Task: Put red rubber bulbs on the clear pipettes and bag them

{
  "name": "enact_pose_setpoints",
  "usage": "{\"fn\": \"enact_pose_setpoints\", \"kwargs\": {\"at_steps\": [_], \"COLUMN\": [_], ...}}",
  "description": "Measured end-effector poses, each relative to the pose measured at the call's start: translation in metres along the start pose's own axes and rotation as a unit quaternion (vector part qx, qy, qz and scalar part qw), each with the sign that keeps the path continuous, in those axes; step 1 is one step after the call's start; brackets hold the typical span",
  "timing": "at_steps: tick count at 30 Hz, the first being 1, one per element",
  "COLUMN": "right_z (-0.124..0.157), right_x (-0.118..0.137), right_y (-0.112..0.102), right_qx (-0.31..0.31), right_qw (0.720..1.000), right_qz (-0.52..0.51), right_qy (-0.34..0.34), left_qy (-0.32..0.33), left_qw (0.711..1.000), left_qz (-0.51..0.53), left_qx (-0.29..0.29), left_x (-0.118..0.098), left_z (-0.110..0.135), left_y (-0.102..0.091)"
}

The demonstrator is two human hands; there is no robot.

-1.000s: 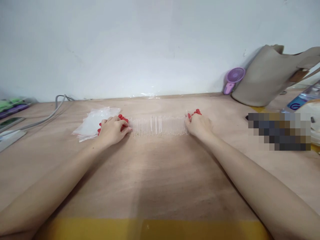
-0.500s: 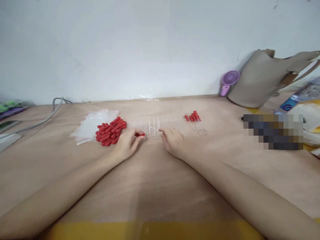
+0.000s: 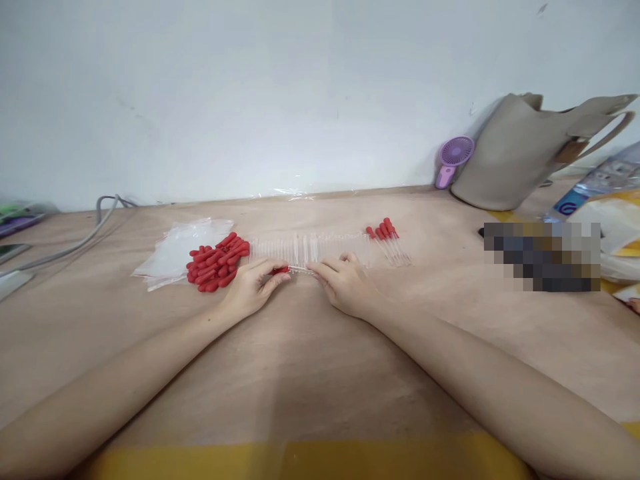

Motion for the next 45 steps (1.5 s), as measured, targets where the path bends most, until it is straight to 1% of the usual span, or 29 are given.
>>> {"fn": "enact_pose_setpoints", "kwargs": {"at_steps": [6, 13, 17, 21, 25, 27, 29, 32, 34, 36, 39, 42, 45], "right_z": [0.000, 0.001, 0.000, -0.004, -0.006, -0.007, -0.007, -0.006, -0.005, -0.004, -0.003, -0.001, -0.001], "right_x": [0.000, -0.006, -0.008, -0.009, -0.011, -0.011, -0.008, -0.002, 0.001, 0.001, -0.004, -0.009, -0.010], "right_y": [0.000, 0.001, -0.001, -0.004, -0.005, -0.005, -0.005, -0.004, -0.002, 0.000, 0.002, 0.002, 0.000], "right_qx": [0.039, 0.046, 0.071, 0.095, 0.115, 0.112, 0.103, 0.081, 0.067, 0.053, 0.031, 0.026, 0.023], "right_qw": [0.998, 0.988, 0.981, 0.979, 0.980, 0.985, 0.991, 0.996, 0.998, 0.999, 0.999, 0.997, 0.996], "right_qz": [-0.040, -0.146, -0.177, -0.178, -0.162, -0.134, -0.087, -0.020, 0.002, 0.004, -0.024, -0.068, -0.079], "right_qy": [0.008, 0.024, 0.031, 0.037, 0.016, 0.005, -0.001, -0.002, -0.002, 0.000, 0.006, 0.016, 0.017], "left_qy": [-0.023, 0.006, 0.031, 0.040, 0.047, 0.048, 0.045, 0.033, 0.020, 0.011, 0.001, -0.029, -0.054], "left_qw": [0.999, 0.998, 0.996, 0.994, 0.992, 0.992, 0.993, 0.996, 0.998, 0.999, 0.998, 0.996, 0.993], "left_qz": [0.032, 0.065, 0.083, 0.083, 0.074, 0.066, 0.054, 0.025, 0.011, 0.012, 0.039, 0.075, 0.098], "left_qx": [0.005, -0.004, 0.030, 0.054, 0.087, 0.098, 0.097, 0.078, 0.057, 0.043, 0.043, 0.039, 0.031], "left_x": [-0.002, -0.002, -0.005, -0.008, -0.009, -0.009, -0.008, -0.006, -0.005, -0.004, -0.002, 0.000, 0.002], "left_z": [-0.001, 0.002, 0.003, 0.002, 0.003, 0.004, 0.005, 0.005, 0.004, 0.003, 0.000, -0.001, -0.001], "left_y": [-0.002, -0.002, -0.003, -0.004, -0.004, -0.003, -0.002, 0.000, 0.001, 0.001, 0.000, -0.002, -0.002]}}
Point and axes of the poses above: each hand's wrist, its own z-axis away from the middle knuckle, its own y-axis out of the palm, x = y × z, the point moved 1 cm from there along -z, towards the middle knuckle, and after that the axes turned 6 degrees about z, right-handed, at the moved point
